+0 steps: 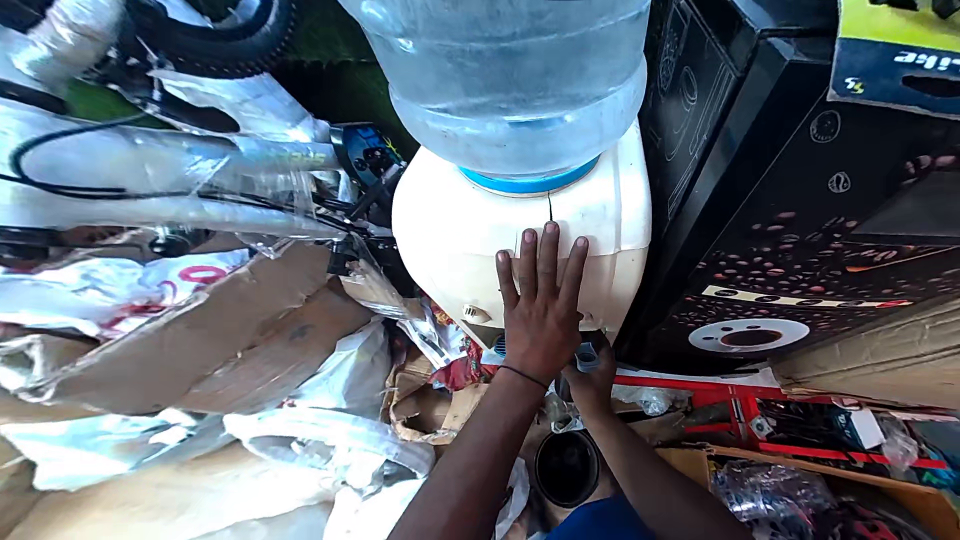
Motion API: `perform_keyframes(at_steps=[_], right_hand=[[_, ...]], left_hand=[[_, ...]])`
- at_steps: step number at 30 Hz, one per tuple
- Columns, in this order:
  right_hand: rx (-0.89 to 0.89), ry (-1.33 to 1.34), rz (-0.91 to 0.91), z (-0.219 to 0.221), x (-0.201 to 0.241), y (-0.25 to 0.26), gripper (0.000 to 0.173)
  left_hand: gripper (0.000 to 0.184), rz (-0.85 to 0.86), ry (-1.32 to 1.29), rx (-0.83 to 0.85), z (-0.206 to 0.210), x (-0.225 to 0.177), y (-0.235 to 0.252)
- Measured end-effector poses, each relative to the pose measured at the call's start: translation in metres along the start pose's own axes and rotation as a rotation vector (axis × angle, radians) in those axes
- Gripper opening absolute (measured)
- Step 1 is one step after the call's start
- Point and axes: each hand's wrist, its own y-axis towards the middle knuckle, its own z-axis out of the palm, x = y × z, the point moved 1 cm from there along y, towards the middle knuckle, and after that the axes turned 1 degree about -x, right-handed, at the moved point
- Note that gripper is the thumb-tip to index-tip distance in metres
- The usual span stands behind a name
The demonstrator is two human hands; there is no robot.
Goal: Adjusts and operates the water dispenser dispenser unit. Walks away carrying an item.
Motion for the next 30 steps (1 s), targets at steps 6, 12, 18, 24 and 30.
perform_keyframes(at_steps=[6, 12, 18, 24, 30], right_hand=[[0.021, -0.005, 0.030, 0.000, -0.001, 0.000, 0.077], [0.026, 0.036, 0.014, 0.000, -0.002, -0.002, 0.077], [0.029, 0.029, 0.010, 0.000, -0.001, -0.002, 0.076], [0.027, 0.006, 0.016, 0.000, -0.003, -0.001, 0.077], [0.023, -0.015, -0.012, 0.001, -0.010, 0.000, 0.079]], left_hand=[[0.122, -0.003, 0.030, -0.014, 0.003, 0.001, 0.000], [0.123, -0.006, 0.022, 0.029, -0.002, -0.001, -0.001], [0.121, -0.003, 0.033, 0.001, 0.002, 0.001, 0.000], [0.122, -0.010, 0.030, 0.012, 0.002, 0.001, 0.001], [0.120, -0.007, 0.023, -0.009, 0.002, 0.002, 0.001]])
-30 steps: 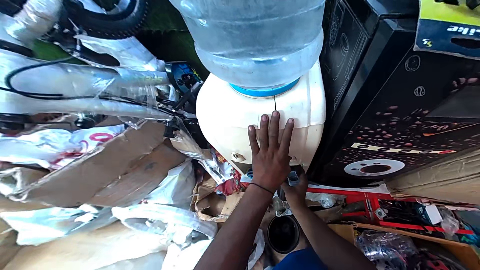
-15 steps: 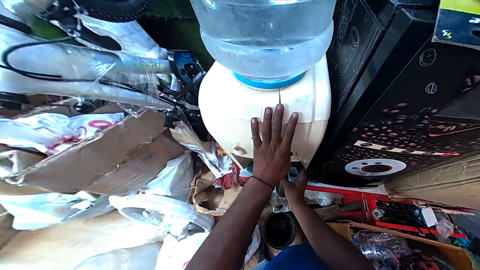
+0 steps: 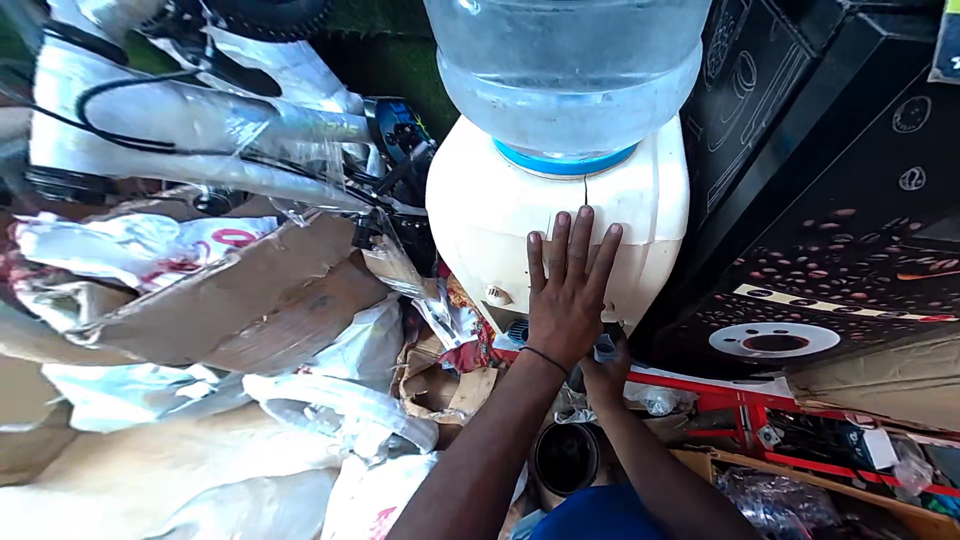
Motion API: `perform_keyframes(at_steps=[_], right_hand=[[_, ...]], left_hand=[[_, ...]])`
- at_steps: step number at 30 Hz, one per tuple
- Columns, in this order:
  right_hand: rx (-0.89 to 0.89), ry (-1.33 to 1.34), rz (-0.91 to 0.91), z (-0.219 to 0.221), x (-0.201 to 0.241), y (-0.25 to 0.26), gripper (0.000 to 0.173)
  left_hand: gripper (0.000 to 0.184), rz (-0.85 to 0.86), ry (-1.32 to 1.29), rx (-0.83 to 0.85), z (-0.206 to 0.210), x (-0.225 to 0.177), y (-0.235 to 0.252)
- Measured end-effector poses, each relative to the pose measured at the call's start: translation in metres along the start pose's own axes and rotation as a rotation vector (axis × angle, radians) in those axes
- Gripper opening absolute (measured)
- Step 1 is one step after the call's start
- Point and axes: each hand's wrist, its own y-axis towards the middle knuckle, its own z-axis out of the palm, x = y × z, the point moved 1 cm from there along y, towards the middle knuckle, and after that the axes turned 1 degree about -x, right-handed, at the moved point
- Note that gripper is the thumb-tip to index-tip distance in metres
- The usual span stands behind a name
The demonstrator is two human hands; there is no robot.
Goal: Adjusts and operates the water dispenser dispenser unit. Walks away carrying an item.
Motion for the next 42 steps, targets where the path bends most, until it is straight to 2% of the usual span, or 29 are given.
perform_keyframes(at_steps=[5, 8, 21, 26, 42], right_hand=[[-0.001, 0.020, -0.009, -0.0006, -0.0007, 0.0001, 0.079], [0.004, 0.018, -0.013, -0.0009, -0.0004, 0.0004, 0.077], [-0.002, -0.003, 0.014, -0.0006, 0.0055, -0.0002, 0.078], [0.003, 0.001, 0.006, -0.0013, 0.0073, -0.0007, 0.073], [0.003, -0.012, 0.037, -0.0009, 0.0039, -0.0023, 0.082]], left_hand=[[0.123, 0.009, -0.012, 0.059, -0.0054, -0.0017, -0.0013], [0.121, 0.000, 0.011, 0.008, -0.0003, -0.0009, -0.0006], [0.122, 0.001, 0.004, 0.008, -0.0006, -0.0006, 0.0002], [0.122, 0.002, 0.010, -0.002, -0.0002, -0.0011, 0.0002], [0.123, -0.002, 0.013, 0.015, -0.0002, -0.0010, 0.0000]])
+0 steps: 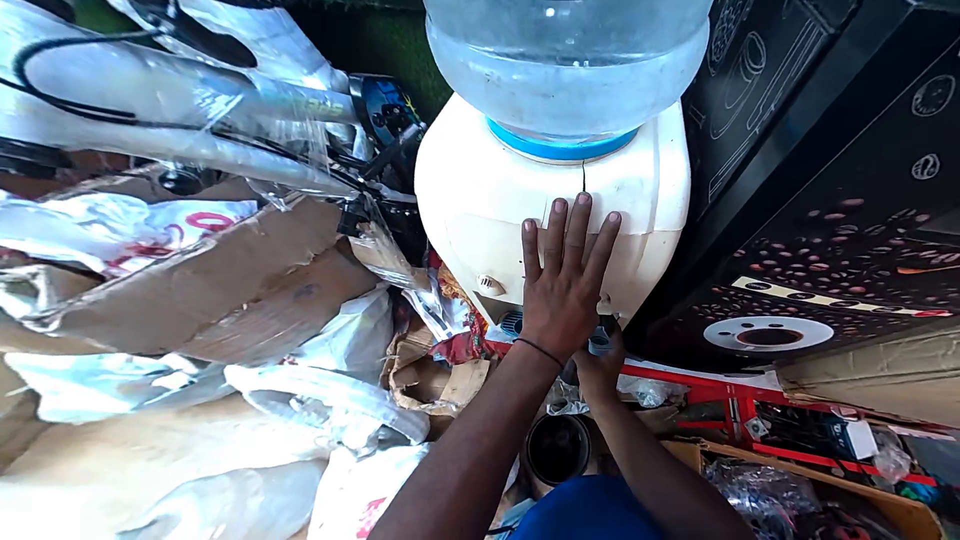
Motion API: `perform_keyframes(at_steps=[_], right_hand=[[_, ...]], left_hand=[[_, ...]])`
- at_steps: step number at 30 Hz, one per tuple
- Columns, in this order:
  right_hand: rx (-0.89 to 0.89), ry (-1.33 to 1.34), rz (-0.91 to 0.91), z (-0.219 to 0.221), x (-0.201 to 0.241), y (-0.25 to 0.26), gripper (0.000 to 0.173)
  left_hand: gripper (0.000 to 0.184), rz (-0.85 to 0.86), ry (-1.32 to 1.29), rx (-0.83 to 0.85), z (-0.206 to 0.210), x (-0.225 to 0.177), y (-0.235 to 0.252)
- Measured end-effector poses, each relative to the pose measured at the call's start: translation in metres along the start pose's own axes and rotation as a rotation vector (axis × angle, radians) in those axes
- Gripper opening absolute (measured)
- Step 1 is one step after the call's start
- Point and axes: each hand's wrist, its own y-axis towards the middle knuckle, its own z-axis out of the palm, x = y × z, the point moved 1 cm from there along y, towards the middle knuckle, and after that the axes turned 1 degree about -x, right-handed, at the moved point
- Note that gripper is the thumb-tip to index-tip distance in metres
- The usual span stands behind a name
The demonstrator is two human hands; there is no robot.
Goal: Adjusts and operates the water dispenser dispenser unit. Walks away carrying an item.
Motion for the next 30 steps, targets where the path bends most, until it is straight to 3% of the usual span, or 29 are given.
perform_keyframes(at_steps=[30], right_hand=[[-0.016, 0.028, -0.016, 0.0020, -0.0022, 0.0032, 0.079]], left_hand=[[0.122, 0.011, -0.027, 0.007, -0.0021, 0.0003, -0.0001]])
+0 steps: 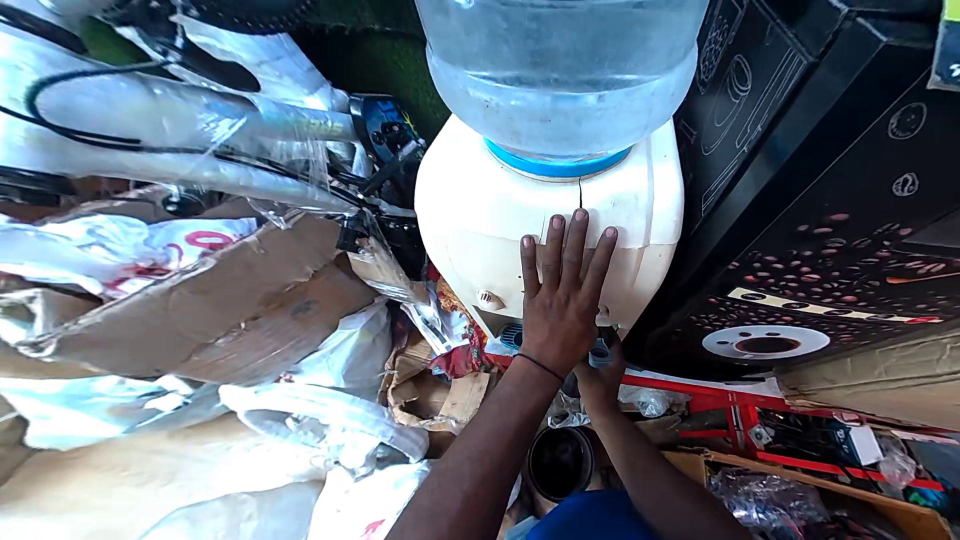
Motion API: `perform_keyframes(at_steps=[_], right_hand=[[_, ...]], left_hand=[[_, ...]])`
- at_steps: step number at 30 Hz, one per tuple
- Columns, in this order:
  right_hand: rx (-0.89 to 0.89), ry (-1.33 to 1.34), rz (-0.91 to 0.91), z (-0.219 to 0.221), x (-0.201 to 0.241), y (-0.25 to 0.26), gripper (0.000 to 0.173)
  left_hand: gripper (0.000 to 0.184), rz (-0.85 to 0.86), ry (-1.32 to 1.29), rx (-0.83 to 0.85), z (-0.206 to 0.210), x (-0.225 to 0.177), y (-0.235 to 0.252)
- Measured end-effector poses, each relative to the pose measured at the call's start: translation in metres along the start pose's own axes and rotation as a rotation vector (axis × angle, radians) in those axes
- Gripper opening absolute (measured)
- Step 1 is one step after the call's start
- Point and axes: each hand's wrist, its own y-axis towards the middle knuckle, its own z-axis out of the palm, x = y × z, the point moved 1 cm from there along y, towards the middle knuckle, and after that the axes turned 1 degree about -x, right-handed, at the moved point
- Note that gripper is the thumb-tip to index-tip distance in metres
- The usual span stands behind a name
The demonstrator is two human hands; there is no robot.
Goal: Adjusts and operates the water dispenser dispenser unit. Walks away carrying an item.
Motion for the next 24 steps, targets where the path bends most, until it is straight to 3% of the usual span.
perform_keyframes(at_steps=[24], right_hand=[[-0.037, 0.012, -0.024, 0.0032, -0.0002, 0.0015, 0.083]], left_hand=[[0.122, 0.005, -0.046, -0.038, -0.0015, 0.0002, -0.0007]])
